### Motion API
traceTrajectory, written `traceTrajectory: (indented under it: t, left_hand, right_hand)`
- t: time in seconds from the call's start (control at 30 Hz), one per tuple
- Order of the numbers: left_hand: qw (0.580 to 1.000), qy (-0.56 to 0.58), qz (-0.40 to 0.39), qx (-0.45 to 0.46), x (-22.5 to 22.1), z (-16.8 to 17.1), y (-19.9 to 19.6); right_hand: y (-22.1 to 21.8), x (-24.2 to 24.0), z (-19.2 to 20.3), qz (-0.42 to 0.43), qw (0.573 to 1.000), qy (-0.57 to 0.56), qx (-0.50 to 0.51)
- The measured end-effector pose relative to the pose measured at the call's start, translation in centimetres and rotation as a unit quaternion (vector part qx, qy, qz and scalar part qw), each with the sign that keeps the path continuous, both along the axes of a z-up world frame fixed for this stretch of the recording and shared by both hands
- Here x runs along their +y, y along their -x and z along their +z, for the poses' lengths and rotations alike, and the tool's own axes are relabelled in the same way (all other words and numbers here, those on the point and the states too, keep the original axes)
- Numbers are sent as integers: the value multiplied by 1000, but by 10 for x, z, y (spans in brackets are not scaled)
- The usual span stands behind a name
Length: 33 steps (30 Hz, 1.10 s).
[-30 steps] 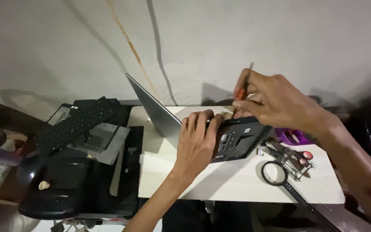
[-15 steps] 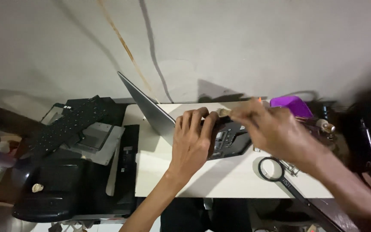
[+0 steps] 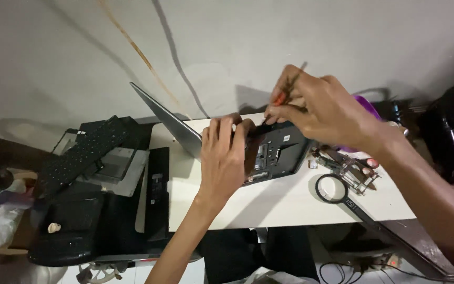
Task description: The person is disassembling a laptop to replace the palm rest, involving unscrewing internal components and prying the top cover.
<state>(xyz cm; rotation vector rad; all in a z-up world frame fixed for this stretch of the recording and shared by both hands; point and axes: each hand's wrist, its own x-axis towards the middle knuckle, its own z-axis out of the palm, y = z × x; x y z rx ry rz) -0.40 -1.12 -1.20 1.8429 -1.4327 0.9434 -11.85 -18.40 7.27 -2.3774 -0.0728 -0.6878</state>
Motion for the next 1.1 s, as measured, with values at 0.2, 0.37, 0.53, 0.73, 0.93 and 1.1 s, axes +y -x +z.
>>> traceTrajectory:
  t: [0.2,0.37,0.53,0.73,0.93,1.1]
  left_hand:
    - [1000,-9,-23,4,-4,9,6]
    - [1000,-13,-20,7,-7,8,6]
    - [999,-35,-23,10,-8,12,9]
    - [997,-62,-34,24,-3,10,12]
    - [994,-102,-41,12,5,27,17]
    - [988,-115,-92,44,8,35,16]
  right_hand:
    - [-18,-3,34,-11,981,7,192]
    - [-23,8,67,-15,962,24,271]
    - [-5,19,60,-38,946,9,323]
    - [24,-6,-23,-25,996,-1,84]
    - [37,-28,-63,-39,973,-58,-219]
    - [48,-48,-119,-130,902,-194,-364]
